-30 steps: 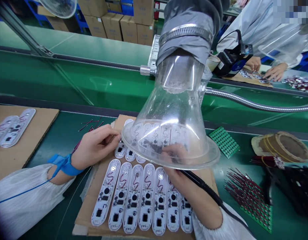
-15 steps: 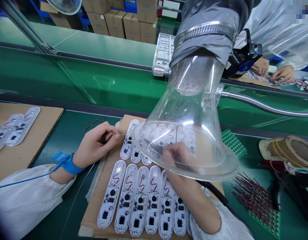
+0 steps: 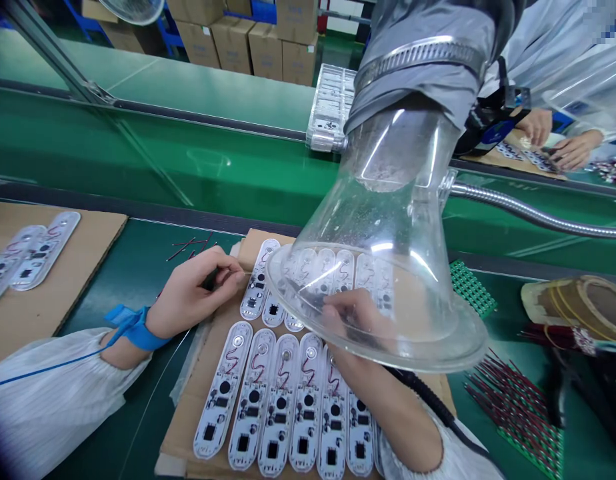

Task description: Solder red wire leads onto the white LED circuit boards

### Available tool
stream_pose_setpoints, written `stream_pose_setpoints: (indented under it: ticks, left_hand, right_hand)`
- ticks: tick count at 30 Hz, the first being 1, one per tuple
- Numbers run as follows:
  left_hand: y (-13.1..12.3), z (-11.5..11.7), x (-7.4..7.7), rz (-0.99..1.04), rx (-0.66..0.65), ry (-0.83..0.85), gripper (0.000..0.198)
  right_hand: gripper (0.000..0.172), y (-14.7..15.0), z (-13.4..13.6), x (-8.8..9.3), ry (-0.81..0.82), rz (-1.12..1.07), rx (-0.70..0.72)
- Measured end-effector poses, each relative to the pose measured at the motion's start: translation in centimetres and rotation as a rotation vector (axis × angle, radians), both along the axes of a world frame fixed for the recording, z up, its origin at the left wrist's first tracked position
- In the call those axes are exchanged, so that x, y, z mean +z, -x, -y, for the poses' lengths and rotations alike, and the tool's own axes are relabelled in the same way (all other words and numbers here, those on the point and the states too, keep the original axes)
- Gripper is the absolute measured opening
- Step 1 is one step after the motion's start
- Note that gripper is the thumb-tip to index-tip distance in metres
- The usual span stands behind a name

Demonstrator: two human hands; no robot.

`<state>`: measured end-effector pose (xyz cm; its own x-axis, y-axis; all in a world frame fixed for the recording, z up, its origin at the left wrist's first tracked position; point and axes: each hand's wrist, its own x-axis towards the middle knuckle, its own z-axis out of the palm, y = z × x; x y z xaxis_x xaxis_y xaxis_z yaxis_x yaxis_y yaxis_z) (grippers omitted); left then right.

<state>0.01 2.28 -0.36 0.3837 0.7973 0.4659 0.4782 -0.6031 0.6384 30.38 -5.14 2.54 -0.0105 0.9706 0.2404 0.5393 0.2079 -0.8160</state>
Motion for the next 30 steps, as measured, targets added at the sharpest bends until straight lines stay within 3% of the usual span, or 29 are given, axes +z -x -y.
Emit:
stream_pose_setpoints:
  ticks: [7, 21, 27, 30]
  left_hand:
    - [0.1, -0.1, 0.1, 0.002, 0.039, -0.014, 0.016]
    - [0.2, -0.1, 0.0, -0.010, -0.012, -0.004, 0.014]
    - [0.4, -0.4, 0.2, 0.023, 0.182, -0.107, 0.014]
    - [0.3, -0.5, 0.1, 0.017, 0.176, -0.079, 0.015]
  right_hand:
    - [0.029, 0.5, 0.1, 1.2, 0.001, 0.078, 0.001]
    - [0.022, 0.5, -0.1, -0.1, 0.042, 0.079, 0.026]
    - [0.023, -0.4, 1.0, 2.4, 0.041, 0.139, 0.018]
    - [0.024, 0.3, 1.0, 3.6, 0.046, 0.133, -0.023]
